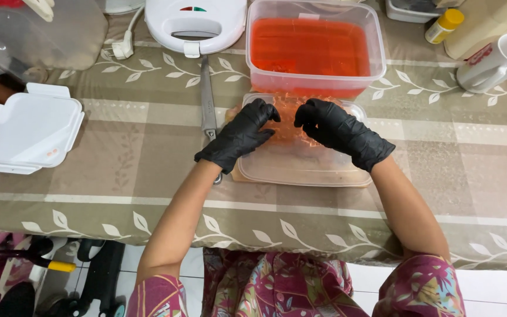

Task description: The person is manually shredding orange jelly strips into smaller pieces using their hands.

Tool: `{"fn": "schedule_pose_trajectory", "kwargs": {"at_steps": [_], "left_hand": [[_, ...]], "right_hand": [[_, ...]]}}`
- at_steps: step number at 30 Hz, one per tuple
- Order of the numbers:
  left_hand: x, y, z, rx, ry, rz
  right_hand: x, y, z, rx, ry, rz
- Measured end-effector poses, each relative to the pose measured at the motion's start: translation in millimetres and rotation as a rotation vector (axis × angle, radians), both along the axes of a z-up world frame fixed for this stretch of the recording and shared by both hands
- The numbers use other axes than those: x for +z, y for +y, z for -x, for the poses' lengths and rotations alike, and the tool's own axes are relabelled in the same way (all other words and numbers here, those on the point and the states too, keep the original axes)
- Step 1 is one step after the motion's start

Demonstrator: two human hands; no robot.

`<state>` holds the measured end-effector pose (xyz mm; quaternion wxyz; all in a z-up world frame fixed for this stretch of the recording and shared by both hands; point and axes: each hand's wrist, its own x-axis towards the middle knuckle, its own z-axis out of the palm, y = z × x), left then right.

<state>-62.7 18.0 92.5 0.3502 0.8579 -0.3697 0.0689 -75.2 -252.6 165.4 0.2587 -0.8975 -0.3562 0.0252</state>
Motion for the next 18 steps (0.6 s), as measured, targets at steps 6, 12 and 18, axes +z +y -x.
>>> {"fn": "schedule_pose_trajectory", "kwargs": {"at_steps": [6,12,18], "left_hand": [[-96,-28,-32,0.125,-0.096,-0.135],[-119,-35,-44,0.156,-0.158,-0.245],[-122,-33,-54,0.225,-0.285,-0.352]], "right_hand": [[-14,18,-6,0.016,-0.021,-0.069],[-12,28,-2,-0.005,-0.089,0.026],[-15,35,-3,-0.036,-0.093,0.044]]}}
